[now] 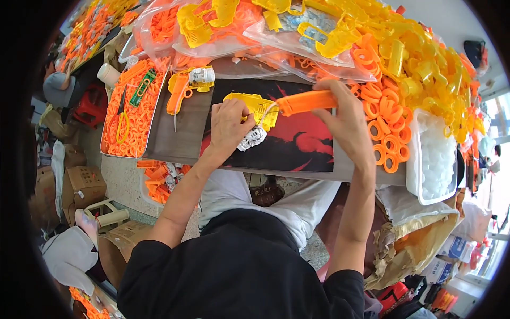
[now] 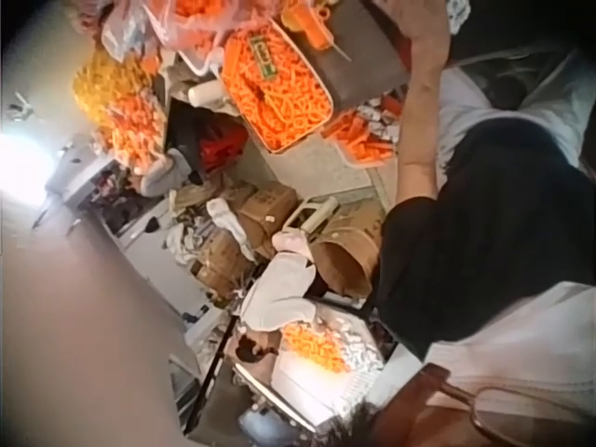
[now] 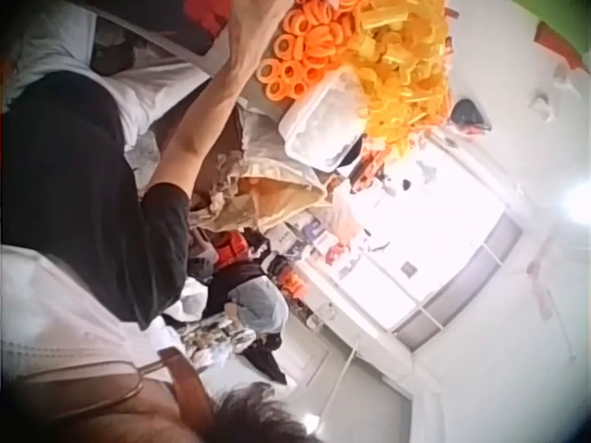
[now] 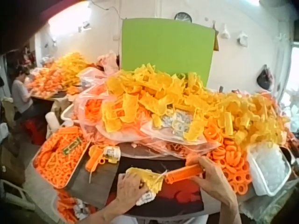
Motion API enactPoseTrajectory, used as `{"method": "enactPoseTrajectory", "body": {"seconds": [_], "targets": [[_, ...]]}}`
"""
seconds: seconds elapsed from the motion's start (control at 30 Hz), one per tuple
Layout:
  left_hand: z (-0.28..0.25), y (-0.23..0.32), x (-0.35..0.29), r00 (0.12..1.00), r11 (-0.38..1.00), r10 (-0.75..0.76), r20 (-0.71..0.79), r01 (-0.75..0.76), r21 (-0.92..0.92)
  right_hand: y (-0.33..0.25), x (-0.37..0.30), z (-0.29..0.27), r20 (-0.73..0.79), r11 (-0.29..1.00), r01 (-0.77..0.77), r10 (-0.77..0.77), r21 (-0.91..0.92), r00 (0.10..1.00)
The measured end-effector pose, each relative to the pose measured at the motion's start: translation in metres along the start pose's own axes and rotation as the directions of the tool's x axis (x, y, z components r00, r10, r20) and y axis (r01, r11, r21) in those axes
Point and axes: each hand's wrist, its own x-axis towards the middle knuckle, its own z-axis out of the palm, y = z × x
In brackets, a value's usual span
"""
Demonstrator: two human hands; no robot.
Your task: Assemble yellow plastic toy guns by attaching triggers, springs, and casing components.
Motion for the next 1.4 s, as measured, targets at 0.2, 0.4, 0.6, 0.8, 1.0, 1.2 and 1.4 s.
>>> {"method": "enactPoseTrajectory", "body": {"seconds": [0.2, 0.4, 0.6, 0.8, 1.0, 1.2, 1.4], "targets": [[-0.011, 0.011, 0.012, 0.998, 0.976, -0.031, -0.055, 0.018, -0.216, -0.012, -0.019, 0.015, -0.112, 0.999, 0.033, -0.037, -0.035, 0.993], [-0.004, 0.019, 0.030, 0.989, 0.815, -0.131, 0.074, 0.149, -0.561, -0.007, -0.033, 0.013, -0.087, 0.998, -0.009, 0.015, 0.069, 0.996], [-0.020, 0.049, -0.002, 0.995, 0.835, 0.037, -0.089, -0.080, -0.545, 0.032, -0.022, 0.023, -0.188, 0.920, -0.158, 0.237, 0.359, 0.953], [-0.025, 0.070, -0.016, 0.734, 0.734, 0.671, 0.111, -0.634, -0.246, 0.000, -0.006, 0.069, -0.366, 0.899, 0.340, -0.426, -0.275, 0.828], [-0.070, 0.003, -0.022, 0.806, 0.278, -0.448, 0.386, 0.536, -0.797, -0.023, -0.042, 0.117, 0.251, 0.474, 0.783, -0.766, -0.402, 0.593], [-0.069, 0.000, -0.022, 0.983, 0.842, -0.099, 0.156, 0.166, -0.513, -0.014, -0.091, 0.147, -0.308, 0.978, 0.053, -0.115, -0.202, 0.944], [-0.058, -0.003, -0.026, 0.989, 0.995, 0.090, 0.115, -0.084, -0.053, -0.022, -0.087, 0.176, -0.314, 0.921, -0.215, 0.110, -0.325, 0.943]]}}
